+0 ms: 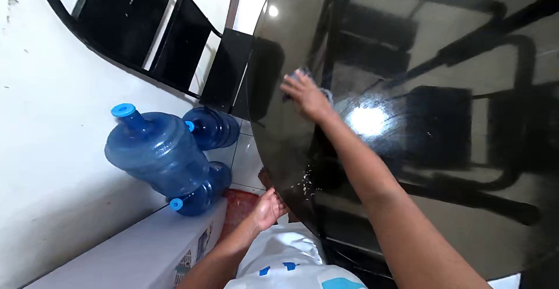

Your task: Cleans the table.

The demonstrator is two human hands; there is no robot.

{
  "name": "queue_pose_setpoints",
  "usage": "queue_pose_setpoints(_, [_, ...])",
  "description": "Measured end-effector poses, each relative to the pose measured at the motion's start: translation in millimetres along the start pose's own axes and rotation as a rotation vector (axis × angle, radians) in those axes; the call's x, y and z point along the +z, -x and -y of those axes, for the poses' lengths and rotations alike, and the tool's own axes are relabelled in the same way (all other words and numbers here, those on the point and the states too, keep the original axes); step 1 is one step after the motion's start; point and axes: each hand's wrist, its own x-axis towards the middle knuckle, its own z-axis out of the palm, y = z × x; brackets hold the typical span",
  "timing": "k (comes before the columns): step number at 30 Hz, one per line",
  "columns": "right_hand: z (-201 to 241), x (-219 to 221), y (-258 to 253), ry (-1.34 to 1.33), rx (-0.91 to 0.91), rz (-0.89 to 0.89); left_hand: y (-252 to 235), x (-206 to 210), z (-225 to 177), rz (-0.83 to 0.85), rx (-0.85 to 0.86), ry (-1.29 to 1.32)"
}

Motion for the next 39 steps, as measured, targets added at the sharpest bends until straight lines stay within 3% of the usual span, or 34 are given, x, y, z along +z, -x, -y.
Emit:
queue_pose_setpoints(5, [84.0, 25.6, 95.9, -0.26, -0.245, 0.271, 3.5, -3.8, -1.5, -0.008, -0.039, -0.03])
queue_pose_setpoints(8, [92.4, 17.7, 139.8, -0.598, -0.212, 0.303, 5.9, -2.3, -1.1, 0.002, -0.059, -0.04])
queue_pose_setpoints(11, [78.7, -30.7, 151.1, -0.77, -0.051, 0.2, 5.5, -3.8, 2.4, 0.003, -0.072, -0.047])
queue_pose_setpoints(14, [30.0, -88.4, 143.6, -0.636, 0.14, -0.008, 3.4, -3.2, 5.5, -0.005, -0.081, -0.055])
queue_pose_setpoints(16, [-9.7, -101.2, 123.2, -0.451, 0.328, -0.153, 1.9, -2.0, 7.0, -0.01, -0.087, -0.062])
queue_pose_setpoints(19, [-52.2, -62.2, 78.4, -0.224, 0.608, -0.323, -1.6, -1.1, 11.4, 0.033, -0.069, -0.099])
queue_pose_setpoints(21, [-43.9, -27.4, 52.7, -0.047, 0.67, -0.345, -2.9, -0.3, 11.2, 0.048, -0.055, -0.118])
queue_pose_setpoints(24, [10.2, 1.0, 49.8, -0.033, 0.491, -0.224, -1.4, -0.1, 12.2, 0.016, -0.042, -0.089])
queue_pose_setpoints(28, [79.7, 25.0, 104.4, -0.112, 0.087, -0.013, 1.6, 0.3, 7.8, -0.01, -0.058, -0.09])
queue_pose_setpoints(31, [82.8, 32.0, 119.7, -0.123, -0.121, 0.064, 5.1, -4.5, 1.1, -0.042, -0.055, -0.089])
queue_pose_setpoints(33, [67.7, 31.0, 103.0, -0.087, -0.121, 0.024, 3.3, -8.8, -1.4, -0.056, -0.05, -0.083])
queue_pose_setpoints(39, [19.3, 11.1, -19.0, -0.012, 0.196, -0.049, 3.5, -12.7, 1.3, -0.061, -0.023, -0.078])
